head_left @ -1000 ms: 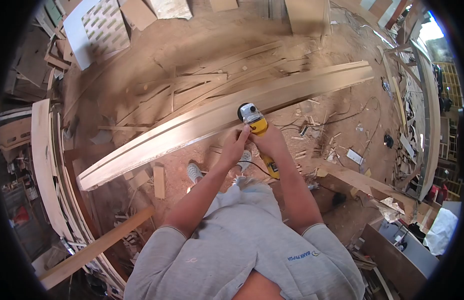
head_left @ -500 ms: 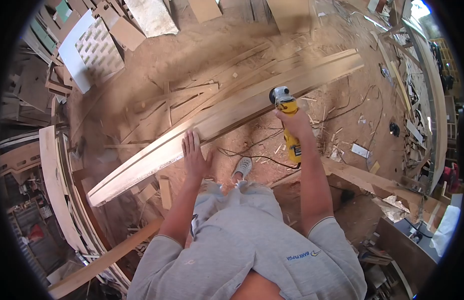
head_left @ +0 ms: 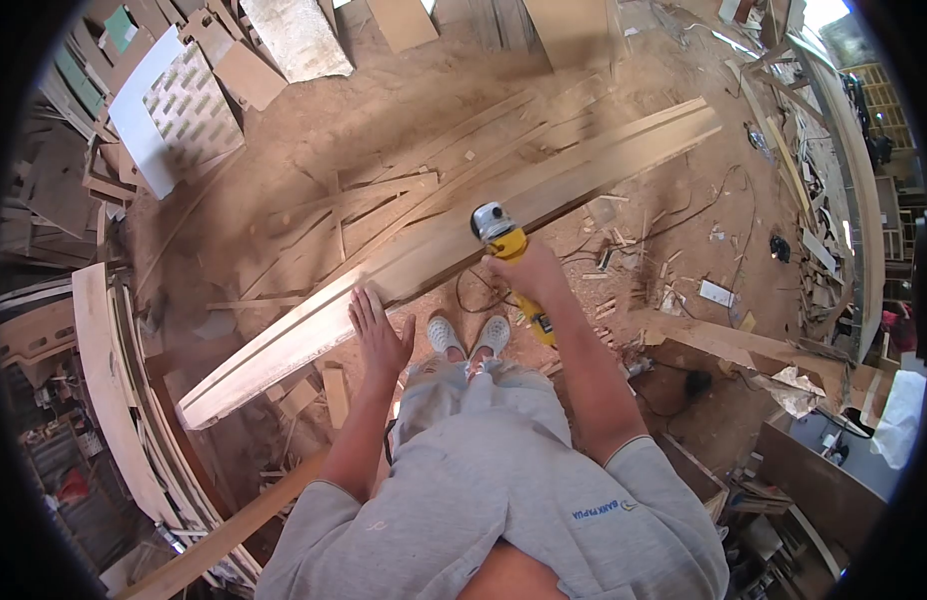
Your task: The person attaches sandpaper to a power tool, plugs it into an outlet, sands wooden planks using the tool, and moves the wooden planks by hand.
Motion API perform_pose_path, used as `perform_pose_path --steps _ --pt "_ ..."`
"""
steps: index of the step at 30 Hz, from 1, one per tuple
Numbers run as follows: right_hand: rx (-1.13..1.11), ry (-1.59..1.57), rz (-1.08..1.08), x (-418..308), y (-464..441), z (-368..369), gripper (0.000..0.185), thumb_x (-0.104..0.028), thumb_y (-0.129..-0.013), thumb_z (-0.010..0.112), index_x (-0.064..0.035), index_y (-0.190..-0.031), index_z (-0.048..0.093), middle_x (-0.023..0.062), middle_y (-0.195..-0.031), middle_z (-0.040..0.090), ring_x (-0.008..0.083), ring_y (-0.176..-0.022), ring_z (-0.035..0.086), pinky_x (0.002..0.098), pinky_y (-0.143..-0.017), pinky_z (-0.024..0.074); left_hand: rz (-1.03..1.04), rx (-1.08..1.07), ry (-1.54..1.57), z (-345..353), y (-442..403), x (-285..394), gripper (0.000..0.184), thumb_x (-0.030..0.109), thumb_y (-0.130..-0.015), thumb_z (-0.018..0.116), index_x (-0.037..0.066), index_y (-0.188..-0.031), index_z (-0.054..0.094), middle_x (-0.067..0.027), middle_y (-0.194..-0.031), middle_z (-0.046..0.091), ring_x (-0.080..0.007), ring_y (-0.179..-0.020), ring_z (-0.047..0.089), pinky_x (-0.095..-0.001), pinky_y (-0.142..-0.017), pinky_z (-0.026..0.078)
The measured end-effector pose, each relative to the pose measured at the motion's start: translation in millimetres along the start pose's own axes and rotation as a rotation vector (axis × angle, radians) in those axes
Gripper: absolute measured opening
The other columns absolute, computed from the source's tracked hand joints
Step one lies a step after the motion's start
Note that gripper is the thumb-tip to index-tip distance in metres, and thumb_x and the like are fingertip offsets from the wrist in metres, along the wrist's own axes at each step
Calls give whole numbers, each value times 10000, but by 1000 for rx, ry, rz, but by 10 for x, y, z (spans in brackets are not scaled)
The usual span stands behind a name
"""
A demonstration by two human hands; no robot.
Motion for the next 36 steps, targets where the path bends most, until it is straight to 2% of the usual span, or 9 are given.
perform_pose_path --steps 3,10,12,15,19,22,28,36 --pt "-51 121 13 -310 212 305 829 -590 -753 871 31 -1251 638 256 -1207 730 379 -1147 717 456 -981 572 -19 -4 25 -36 74 -175 1041 455 -966 704 -135 -1617 146 -377 -1689 150 -501 -1603 96 -581 -1306 57" --pt "-154 244 -113 -915 522 1134 808 -596 -745 862 21 -1219 646 249 -1137 746 394 -1104 726 468 -959 579 -77 24 20 -71 200 -492 1048 458 -962 681 -172 -1596 133 -417 -1673 119 -545 -1592 51 -614 -1295 25" --pt "-226 253 -123 -1005 533 1270 804 -588 -741 864 19 -1223 648 242 -1120 752 396 -1088 731 469 -953 582 -58 7 7 -53 205 -490 1057 458 -958 684 -175 -1594 125 -419 -1673 114 -551 -1590 43 -615 -1294 20" --pt "-209 260 -129 -1033 490 1233 794 -573 -742 865 18 -1228 651 234 -1103 758 393 -1071 737 464 -941 586 -78 -15 2 -27 182 -431 1060 458 -954 688 -170 -1597 127 -421 -1671 116 -547 -1592 46 -619 -1293 25" --pt "-191 187 -62 -817 334 756 838 -604 -752 841 32 -1255 630 260 -1153 737 403 -1119 717 456 -967 575 -3 -26 -4 55 62 -173 1056 462 -951 691 -164 -1598 140 -412 -1674 124 -543 -1593 53 -624 -1293 28" --pt "-77 194 -45 -496 98 239 813 -577 -762 843 31 -1260 637 252 -1151 745 394 -1113 721 458 -976 575 44 -32 -2 176 -129 224 1061 468 -944 697 -164 -1598 150 -404 -1677 134 -537 -1595 58 -626 -1294 28" --pt "-22 147 11 36 -245 -868 765 -536 -778 855 29 -1251 650 257 -1192 729 395 -1138 710 465 -976 564 86 -57 -15 477 -646 1248 1089 483 -933 715 -144 -1615 141 -381 -1685 155 -510 -1604 72 -613 -1300 30" --pt "14 104 54 940 -968 -2351 812 -579 -759 858 54 -1218 639 259 -1145 743 406 -1097 728 467 -962 580 100 -28 -21 941 -1493 2629 1138 508 -892 751 -121 -1625 149 -364 -1692 158 -502 -1606 75 -620 -1296 32"
Point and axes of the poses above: each hand's wrist, its own y-axis away from the middle knuckle, its own z-axis out of the palm, x = y × z, the point moved 8 cm from there along -y, towards the middle knuckle
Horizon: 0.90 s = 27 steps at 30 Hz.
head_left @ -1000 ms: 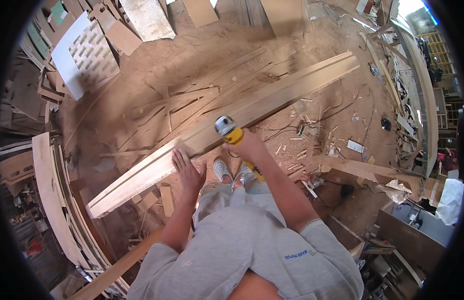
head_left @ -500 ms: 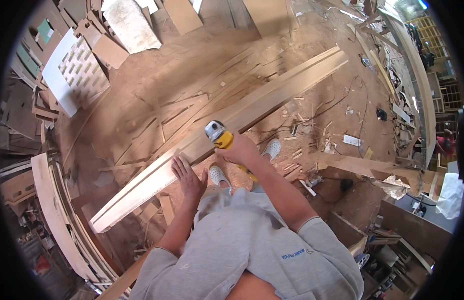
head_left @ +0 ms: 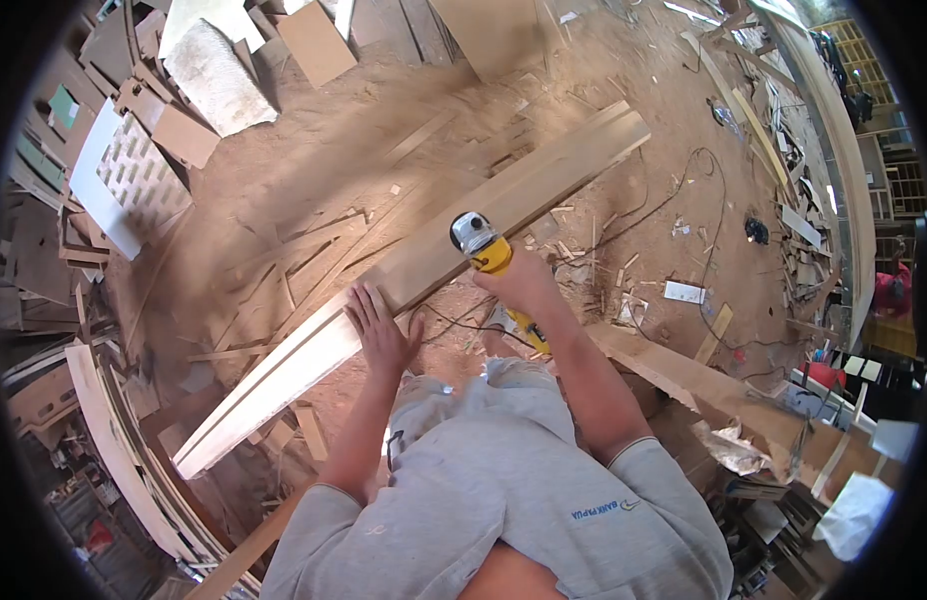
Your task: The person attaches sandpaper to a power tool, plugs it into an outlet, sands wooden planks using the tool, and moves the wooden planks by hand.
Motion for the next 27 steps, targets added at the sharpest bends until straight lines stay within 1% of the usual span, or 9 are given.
perform_pose_path --steps 3,4,8,11,14,20,23,25,27 --pt "43 -43 24 227 -147 -519 790 -574 -768 856 37 -1226 654 254 -1164 742 401 -1097 730 463 -965 581 -78 18 -70 45 -198 228 1180 562 -865 751 -103 -1633 149 -344 -1701 164 -498 -1609 65 -632 -1295 20" --pt "37 -64 46 322 -211 -668 780 -573 -769 856 27 -1228 663 250 -1166 744 398 -1096 732 462 -964 582 -127 3 -91 73 -218 219 1231 572 -824 781 -76 -1647 134 -328 -1712 145 -487 -1614 50 -631 -1293 5" --pt "99 -155 57 830 -584 -1153 719 -563 -785 848 -6 -1216 701 223 -1111 765 373 -1065 748 449 -946 585 -151 -51 -155 152 -219 204 1271 534 -785 820 -52 -1660 107 -309 -1724 123 -476 -1618 37 -619 -1297 6" --pt "53 -229 69 959 -703 -1535 655 -535 -809 843 -6 -1178 728 196 -1042 780 338 -1026 762 439 -919 586 -157 -34 -150 149 -227 232 1268 520 -786 819 -47 -1662 98 -303 -1726 119 -470 -1620 36 -613 -1300 10" --pt "122 -131 107 947 -739 -1924 611 -518 -826 842 -7 -1150 751 169 -998 784 304 -981 770 426 -877 588 -188 -70 -164 120 -251 270 1256 546 -800 798 -53 -1660 105 -295 -1735 98 -455 -1625 25 -608 -1301 10" --pt "198 -216 150 1374 -1125 -2193 553 -511 -836 846 -18 -1076 777 131 -947 779 263 -870 751 406 -803 578 -185 -91 -162 155 -223 192 1276 554 -795 798 -35 -1670 81 -286 -1741 74 -444 -1629 8 -602 -1303 1" --pt "292 -276 71 1361 -1091 -2287 544 -508 -836 848 -15 -1060 785 140 -958 780 255 -862 745 410 -798 571 -165 -87 -139 133 -243 208 1278 554 -791 794 -49 -1666 83 -289 -1742 70 -435 -1633 -12 -603 -1303 -12" --pt "282 -307 88 1285 -961 -2241 555 -512 -834 850 -8 -1059 786 143 -955 777 254 -860 744 410 -797 568 -116 -54 -120 109 -218 166 1276 556 -790 791 -57 -1663 92 -294 -1741 76 -431 -1635 -14 -606 -1303 -13" --pt "276 -279 105 1199 -818 -2114 559 -511 -834 851 -3 -1058 785 141 -943 772 246 -855 740 409 -795 567 -73 -49 -78 94 -165 134 1197 506 -823 774 -78 -1652 139 -306 -1733 118 -445 -1631 36 -594 -1310 22"
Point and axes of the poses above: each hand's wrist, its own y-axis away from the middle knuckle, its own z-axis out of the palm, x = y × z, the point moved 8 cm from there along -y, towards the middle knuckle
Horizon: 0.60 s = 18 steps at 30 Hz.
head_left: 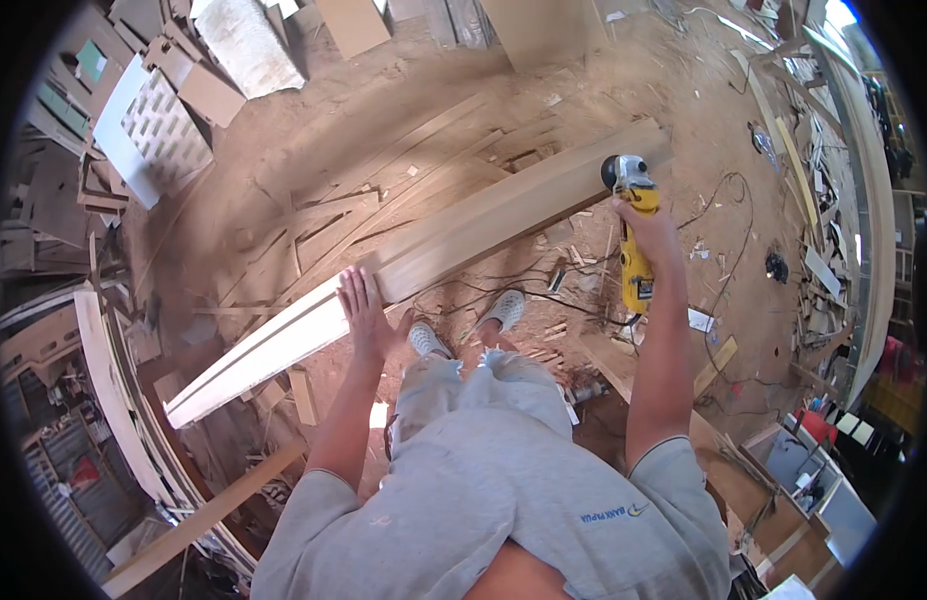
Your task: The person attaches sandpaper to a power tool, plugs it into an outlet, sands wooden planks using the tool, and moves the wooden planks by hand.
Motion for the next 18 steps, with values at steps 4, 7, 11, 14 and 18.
perform_pose_path --steps 4,7,11,14,18 --pt "-19 48 -22 -10 384 360 541 -490 -839 854 3 -1047 774 124 -894 758 224 -828 733 401 -776 570 92 -22 65 -65 151 -125 1041 391 -890 729 -104 -1632 193 -325 -1712 182 -468 -1617 114 -567 -1318 81" --pt "-82 7 -13 -52 719 752 519 -467 -838 863 3 -1035 766 120 -875 759 218 -803 737 394 -752 574 130 -14 93 -125 329 -295 1005 353 -903 720 -111 -1628 201 -330 -1704 202 -466 -1614 136 -568 -1316 94" --pt "-95 28 -22 -435 1426 1201 506 -445 -834 870 3 -1041 758 125 -873 766 230 -774 743 390 -731 581 118 26 116 -214 594 -642 988 322 -906 722 -111 -1628 205 -335 -1698 212 -461 -1611 152 -567 -1314 104" --pt "-197 57 -39 -286 1640 1770 507 -439 -833 869 1 -1056 755 123 -866 761 227 -781 742 394 -738 583 47 27 101 -263 794 -1005 986 340 -921 709 -106 -1632 193 -334 -1699 206 -459 -1612 147 -563 -1315 99" --pt "-224 160 -78 -575 2218 2274 591 -471 -793 880 -7 -1124 723 204 -1025 775 341 -975 765 434 -869 601 -31 39 39 -322 1062 -1510 989 399 -953 671 -98 -1641 163 -326 -1707 190 -451 -1618 123 -558 -1317 83"
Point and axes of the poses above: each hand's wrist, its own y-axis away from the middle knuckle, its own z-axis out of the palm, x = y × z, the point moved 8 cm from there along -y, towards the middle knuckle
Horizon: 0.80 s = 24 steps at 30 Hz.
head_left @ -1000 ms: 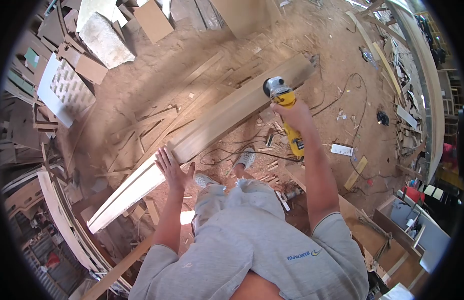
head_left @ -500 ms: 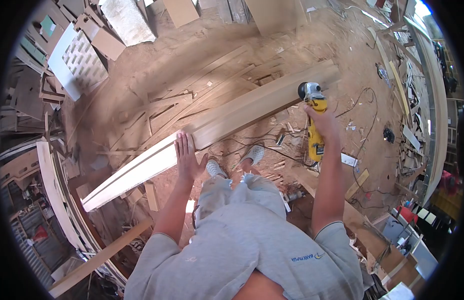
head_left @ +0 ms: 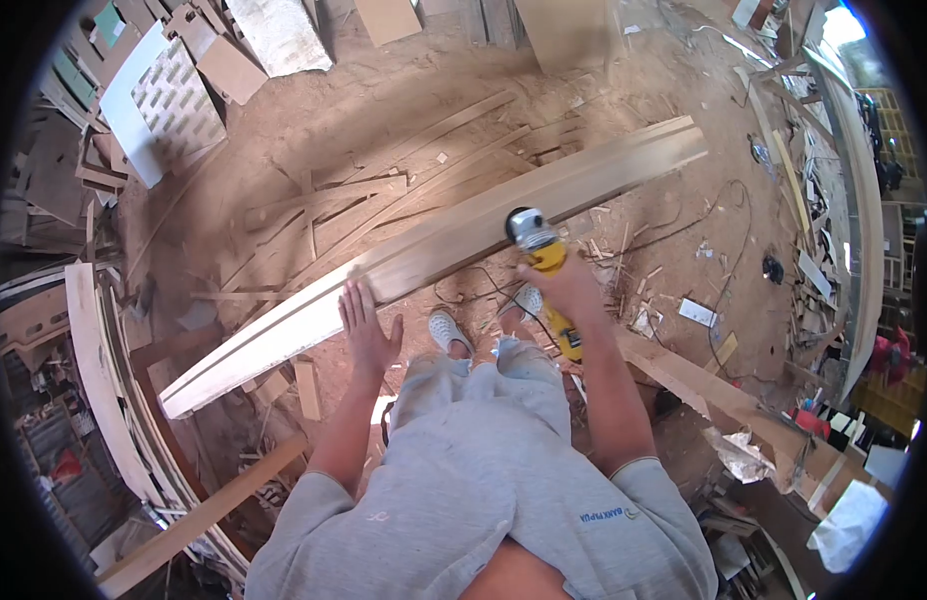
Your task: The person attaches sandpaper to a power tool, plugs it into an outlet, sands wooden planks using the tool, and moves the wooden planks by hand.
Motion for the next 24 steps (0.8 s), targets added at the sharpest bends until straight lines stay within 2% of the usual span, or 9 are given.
perform_pose_path --steps 3,6,9,14,19,24 --pt "-60 94 -35 -118 146 555 720 -545 -763 868 3 -1193 685 244 -1114 759 390 -1070 741 464 -940 587 -43 37 -23 -66 152 -373 980 443 -984 631 -98 -1643 146 -334 -1710 158 -448 -1622 99 -564 -1316 67" --pt "-142 150 -94 -377 289 1001 795 -594 -748 848 22 -1211 655 247 -1118 754 398 -1075 734 475 -947 581 -78 103 -3 -85 254 -620 953 445 -1005 611 -108 -1635 156 -351 -1709 132 -482 -1613 81 -586 -1307 60" --pt "-238 216 -131 -677 438 1302 780 -585 -766 845 32 -1200 647 250 -1121 747 389 -1074 734 465 -918 591 -131 117 -5 -57 265 -729 936 456 -1022 584 -121 -1626 161 -359 -1707 123 -518 -1602 69 -614 -1294 46" --pt "-309 292 -242 -818 425 1703 769 -570 -754 841 10 -1211 627 252 -1104 744 405 -1066 732 491 -932 584 -129 118 17 -4 110 -537 934 471 -1030 570 -127 -1621 163 -367 -1703 124 -516 -1603 67 -630 -1288 36" --pt "-261 245 -209 -676 207 1216 776 -562 -749 852 18 -1212 626 259 -1104 742 410 -1071 730 485 -937 584 -58 70 41 109 -256 65 939 490 -1035 558 -136 -1617 167 -370 -1699 136 -515 -1605 58 -630 -1287 27" --pt "-148 143 -79 -167 -291 6 800 -596 -776 834 22 -1243 633 235 -1130 746 395 -1109 721 466 -963 574 36 -17 -8 376 -799 1013 967 537 -1035 544 -135 -1618 166 -360 -1703 137 -494 -1613 49 -627 -1290 8"
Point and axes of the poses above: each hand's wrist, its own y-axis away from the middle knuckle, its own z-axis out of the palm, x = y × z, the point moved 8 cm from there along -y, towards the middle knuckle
